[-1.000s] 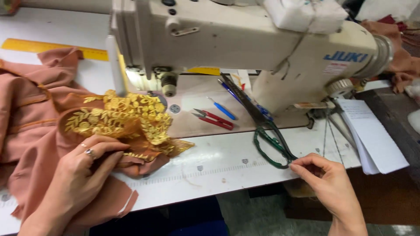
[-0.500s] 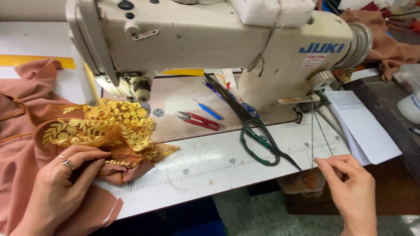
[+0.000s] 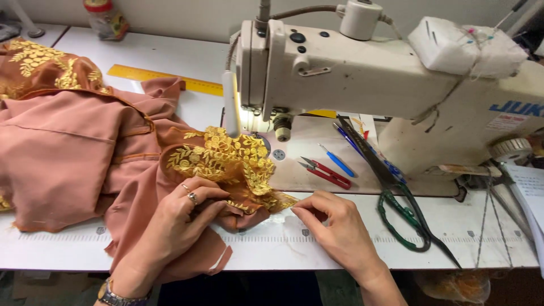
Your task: Trimming excess lace from a garment using scissors and a marking tool at a sewing station.
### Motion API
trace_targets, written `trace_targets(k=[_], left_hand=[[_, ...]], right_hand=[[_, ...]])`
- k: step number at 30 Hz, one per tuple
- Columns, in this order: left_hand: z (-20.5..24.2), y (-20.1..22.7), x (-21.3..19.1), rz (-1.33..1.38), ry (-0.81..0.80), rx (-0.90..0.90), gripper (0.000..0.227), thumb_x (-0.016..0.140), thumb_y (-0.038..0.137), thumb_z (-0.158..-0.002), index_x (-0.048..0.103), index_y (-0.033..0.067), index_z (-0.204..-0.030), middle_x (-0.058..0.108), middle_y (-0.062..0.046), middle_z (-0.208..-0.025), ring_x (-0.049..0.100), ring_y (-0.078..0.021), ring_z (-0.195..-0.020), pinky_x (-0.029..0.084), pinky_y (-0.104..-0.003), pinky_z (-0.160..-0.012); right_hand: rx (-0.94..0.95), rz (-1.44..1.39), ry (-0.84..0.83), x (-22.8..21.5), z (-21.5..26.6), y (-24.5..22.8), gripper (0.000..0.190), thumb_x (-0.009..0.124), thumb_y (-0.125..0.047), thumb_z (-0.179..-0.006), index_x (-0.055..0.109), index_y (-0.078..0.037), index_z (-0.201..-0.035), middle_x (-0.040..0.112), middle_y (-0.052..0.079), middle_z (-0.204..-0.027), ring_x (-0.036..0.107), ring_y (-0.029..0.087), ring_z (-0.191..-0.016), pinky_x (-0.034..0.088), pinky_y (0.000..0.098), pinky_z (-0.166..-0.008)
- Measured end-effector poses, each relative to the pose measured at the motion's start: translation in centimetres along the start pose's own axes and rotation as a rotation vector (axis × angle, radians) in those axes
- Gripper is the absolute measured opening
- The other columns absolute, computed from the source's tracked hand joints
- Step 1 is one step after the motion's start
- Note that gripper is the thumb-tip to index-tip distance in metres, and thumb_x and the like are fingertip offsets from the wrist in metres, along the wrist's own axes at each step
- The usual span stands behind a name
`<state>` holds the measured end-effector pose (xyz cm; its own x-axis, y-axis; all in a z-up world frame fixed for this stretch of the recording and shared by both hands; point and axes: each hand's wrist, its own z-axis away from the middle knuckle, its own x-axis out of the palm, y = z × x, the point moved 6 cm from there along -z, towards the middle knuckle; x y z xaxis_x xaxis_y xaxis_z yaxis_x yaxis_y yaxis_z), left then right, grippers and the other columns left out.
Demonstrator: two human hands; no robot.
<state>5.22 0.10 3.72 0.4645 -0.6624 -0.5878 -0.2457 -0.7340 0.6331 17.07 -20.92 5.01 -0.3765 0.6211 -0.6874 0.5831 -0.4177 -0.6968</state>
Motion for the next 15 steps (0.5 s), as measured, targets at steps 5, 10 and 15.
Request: trace_targets(k=[5, 10, 15], left_hand=[[0.2, 0.2, 0.1, 0.029, -0.022, 0.025, 0.021, 0.071, 0.022, -0.083, 0.069, 0.0110, -0.101, 0.064, -0.004, -0.098, 0.064, -0.0168, -0.092, 0.050, -0.027, -0.084], [0.4, 0.5, -0.1, 0.027, 0.013, 0.077, 0.013, 0.070, 0.017, -0.084, 0.068, 0.0104, -0.095, 0.063, -0.005, -0.097, 0.063, -0.0180, -0.088, 0.051, -0.028, -0.081], [0.3, 0.7, -0.1, 0.009, 0.011, 0.079, 0.011, 0.069, 0.017, -0.085, 0.069, 0.0114, -0.094, 0.063, -0.005, -0.096, 0.063, -0.0181, -0.088, 0.051, -0.029, -0.080]], right_hand=[[-0.170, 0.056, 0.002, 1.6, -2.2, -1.4, 0.015, 0.069, -0.020, -0.084, 0.067, -0.009, -0.074, 0.069, 0.000, -0.071, 0.064, 0.014, -0.064, 0.046, 0.0290, -0.060], [0.040, -0.052, -0.056, 0.9, -3.0, -0.2, 0.016, 0.066, -0.021, -0.085, 0.073, -0.011, -0.074, 0.075, -0.005, -0.073, 0.063, 0.006, -0.068, 0.044, 0.0239, -0.062], [0.145, -0.143, -0.083, 0.3, -2.4, 1.1, 0.018, 0.066, -0.020, -0.086, 0.073, -0.011, -0.073, 0.069, -0.005, -0.068, 0.057, 0.007, -0.066, 0.042, 0.0235, -0.063]])
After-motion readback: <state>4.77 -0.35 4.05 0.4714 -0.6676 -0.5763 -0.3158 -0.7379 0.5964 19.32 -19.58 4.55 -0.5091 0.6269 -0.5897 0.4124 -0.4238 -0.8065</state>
